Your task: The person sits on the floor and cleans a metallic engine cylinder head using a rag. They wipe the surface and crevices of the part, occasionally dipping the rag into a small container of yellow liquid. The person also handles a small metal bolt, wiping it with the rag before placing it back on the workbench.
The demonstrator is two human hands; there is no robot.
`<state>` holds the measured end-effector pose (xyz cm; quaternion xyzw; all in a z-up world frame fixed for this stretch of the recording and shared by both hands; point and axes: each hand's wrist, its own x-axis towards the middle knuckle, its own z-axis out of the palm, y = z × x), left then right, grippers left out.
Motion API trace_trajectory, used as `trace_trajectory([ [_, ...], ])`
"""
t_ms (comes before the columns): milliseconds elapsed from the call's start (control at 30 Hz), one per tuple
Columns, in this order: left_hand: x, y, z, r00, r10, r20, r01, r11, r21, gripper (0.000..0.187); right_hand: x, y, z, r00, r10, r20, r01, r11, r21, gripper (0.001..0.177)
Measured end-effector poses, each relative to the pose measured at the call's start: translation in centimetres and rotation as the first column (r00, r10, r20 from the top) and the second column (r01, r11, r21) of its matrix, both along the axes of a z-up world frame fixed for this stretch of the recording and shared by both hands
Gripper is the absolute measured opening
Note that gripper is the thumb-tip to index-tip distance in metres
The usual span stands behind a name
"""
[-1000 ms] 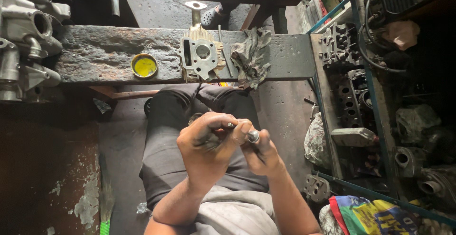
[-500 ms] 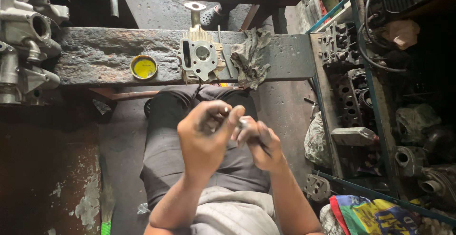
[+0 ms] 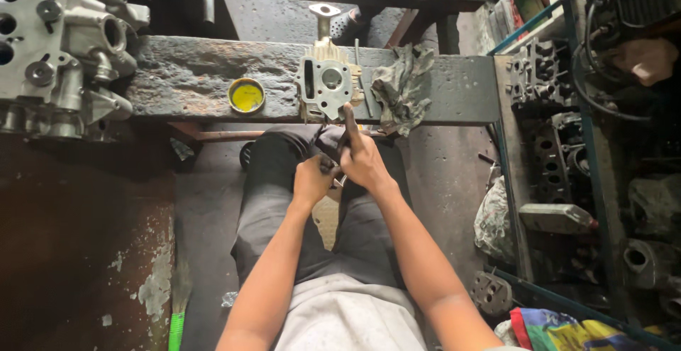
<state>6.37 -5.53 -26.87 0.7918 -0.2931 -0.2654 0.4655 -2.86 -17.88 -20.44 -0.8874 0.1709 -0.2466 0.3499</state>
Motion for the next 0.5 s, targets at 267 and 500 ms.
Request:
trace_trajectory([
  [267,1.6,-1.6,-6.1,0.998,-0.054,0.043,0.056,0.997,-0.056,0.024,1.6,-0.6,-0.7,0.984,-0.144,-0.108,0.125,0.978,-0.166,0.104],
  [500,1.7,-1.5,-4.9,0.999,-0.039,-0.017,0.039,0.999,-0.037,0.030,0.0,-0.1,0.1,0.968,-0.224,-0.112,0.168,0.912,-0.373,0.100],
])
